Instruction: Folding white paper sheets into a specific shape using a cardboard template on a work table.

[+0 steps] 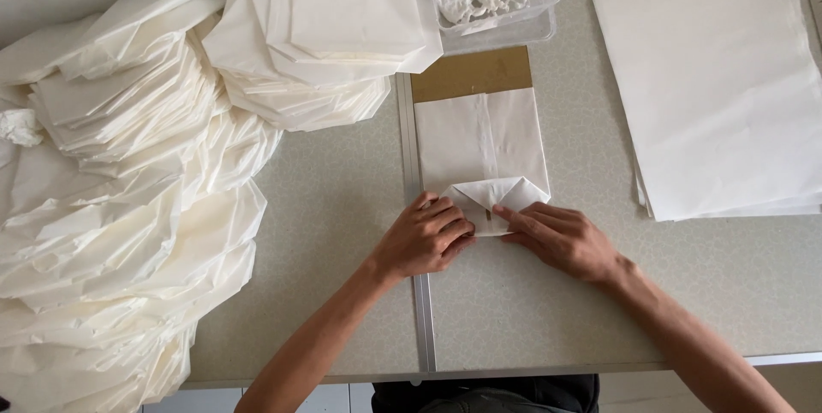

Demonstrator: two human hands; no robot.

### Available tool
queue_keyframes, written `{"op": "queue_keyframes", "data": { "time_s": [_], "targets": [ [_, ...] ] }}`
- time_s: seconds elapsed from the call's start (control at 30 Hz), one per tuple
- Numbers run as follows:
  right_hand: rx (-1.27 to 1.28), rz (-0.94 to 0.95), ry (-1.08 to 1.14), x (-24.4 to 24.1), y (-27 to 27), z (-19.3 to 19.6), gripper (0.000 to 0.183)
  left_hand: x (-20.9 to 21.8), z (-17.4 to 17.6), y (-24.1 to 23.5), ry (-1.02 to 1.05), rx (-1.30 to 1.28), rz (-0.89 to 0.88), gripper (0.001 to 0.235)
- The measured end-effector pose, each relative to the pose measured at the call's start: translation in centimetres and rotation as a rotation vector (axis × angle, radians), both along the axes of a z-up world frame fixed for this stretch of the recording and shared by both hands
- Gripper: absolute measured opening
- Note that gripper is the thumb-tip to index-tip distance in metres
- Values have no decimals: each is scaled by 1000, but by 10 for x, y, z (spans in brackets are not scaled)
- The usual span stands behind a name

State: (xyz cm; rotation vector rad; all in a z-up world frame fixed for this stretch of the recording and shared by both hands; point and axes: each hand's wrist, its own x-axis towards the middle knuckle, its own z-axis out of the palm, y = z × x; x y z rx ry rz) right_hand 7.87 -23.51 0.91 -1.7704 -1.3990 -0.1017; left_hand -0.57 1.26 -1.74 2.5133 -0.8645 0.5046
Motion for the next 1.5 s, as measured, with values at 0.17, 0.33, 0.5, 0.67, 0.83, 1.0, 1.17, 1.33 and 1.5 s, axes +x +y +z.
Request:
{"op": "queue_keyframes", "data": {
  "time_s": [0.17,0.33,0.5,0.67,0.83,1.0,1.17,1.33,1.5],
  "targets": [
    [-42,20,-88,-1,4,26,37,-2,-3,2,1,-2,-6,11],
    [-123,5,-222,-4,-1,15,39,-2,-11,-1,22,-18,2,8],
    [-177,-62,-243,-9,7,18,58,-4,-12,0,48,12,61,13],
    [-155,-93,-128,-4,-1,18,56,-5,-9,4,52,64,54,13],
    [-118,-70,-98,3,-11,16,43,-8,-10,4,108,45,51,15],
    [-87,-65,-98,1,-8,13,43,-13,-8,1,147,13,68,15],
    [-87,-126,-123,-1,-4,6,43,-14,4,-8,250,2,176,18],
    [-94,-202,-154,-4,9,17,50,-14,15,-13,261,-60,229,22],
    [-54,-143,-56,-2,0,24,52,-15,11,-16,326,-77,285,28]
  ]
}}
